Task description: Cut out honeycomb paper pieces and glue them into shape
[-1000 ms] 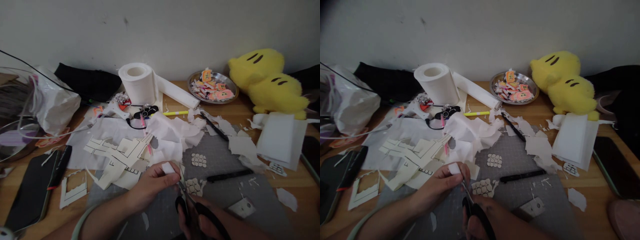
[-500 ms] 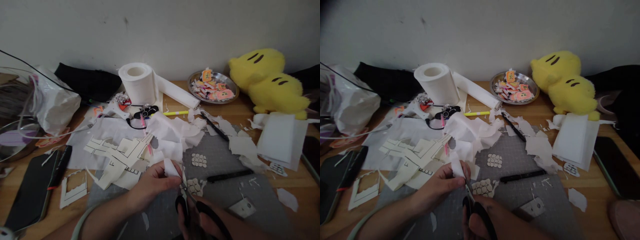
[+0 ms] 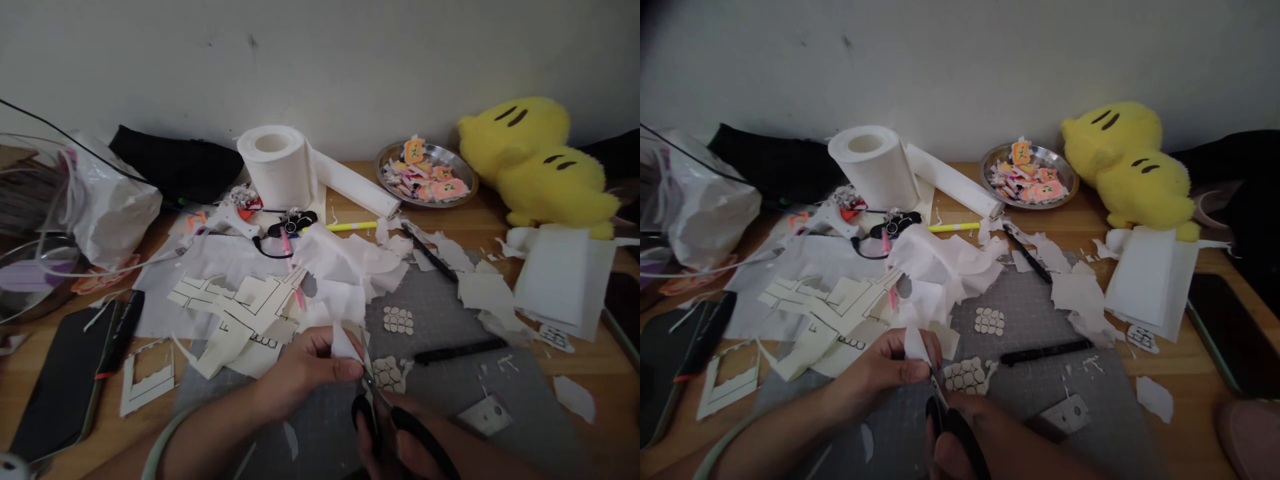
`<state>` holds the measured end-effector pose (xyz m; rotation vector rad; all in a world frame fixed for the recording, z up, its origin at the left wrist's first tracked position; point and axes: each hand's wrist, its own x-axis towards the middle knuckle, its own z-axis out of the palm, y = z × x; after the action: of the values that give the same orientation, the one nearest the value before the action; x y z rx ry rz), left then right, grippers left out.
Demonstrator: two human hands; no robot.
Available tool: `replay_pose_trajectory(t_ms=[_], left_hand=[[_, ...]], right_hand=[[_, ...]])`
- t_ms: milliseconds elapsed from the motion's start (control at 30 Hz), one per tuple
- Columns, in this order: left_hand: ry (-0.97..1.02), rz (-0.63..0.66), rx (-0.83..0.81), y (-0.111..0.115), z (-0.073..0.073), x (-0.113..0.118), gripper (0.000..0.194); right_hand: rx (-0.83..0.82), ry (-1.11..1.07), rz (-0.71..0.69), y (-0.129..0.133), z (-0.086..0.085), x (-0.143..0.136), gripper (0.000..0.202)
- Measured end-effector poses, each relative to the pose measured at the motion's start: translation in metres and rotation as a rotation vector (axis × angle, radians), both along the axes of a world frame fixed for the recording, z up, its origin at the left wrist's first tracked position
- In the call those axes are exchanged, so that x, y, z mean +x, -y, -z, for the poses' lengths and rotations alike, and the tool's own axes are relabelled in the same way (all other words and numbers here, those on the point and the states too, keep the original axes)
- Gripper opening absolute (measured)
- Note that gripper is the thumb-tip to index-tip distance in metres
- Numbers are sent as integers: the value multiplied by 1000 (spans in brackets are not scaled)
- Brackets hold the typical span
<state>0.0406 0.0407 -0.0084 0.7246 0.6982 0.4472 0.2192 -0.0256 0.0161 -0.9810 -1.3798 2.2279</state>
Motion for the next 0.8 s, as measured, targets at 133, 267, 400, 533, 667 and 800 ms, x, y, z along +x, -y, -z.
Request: replay_pose_trajectory(t_ms=[133,267,400,533,667,800], left_hand=[[1,-11,-3,-1,0,0,24],[1,-33,-42,-1,0,0,24],[-3,-70,-79,1,1,1,23],[-4,-94,-37,1,1,2,24],[44,-118,10,-1,1,3,30],[23,-138,21,-1,1,3,29]], right_hand=[[-64,69,48,-1,-5,-1,65],[-136,93,72,-4,-5,-6,64],[-195,88,107,-4,-2,-9,60],[-198,70,126,-2,-1,-8,63],[-226,46,133,-2,-1,-8,66],[-235,67,133,-2,-1,-8,65]])
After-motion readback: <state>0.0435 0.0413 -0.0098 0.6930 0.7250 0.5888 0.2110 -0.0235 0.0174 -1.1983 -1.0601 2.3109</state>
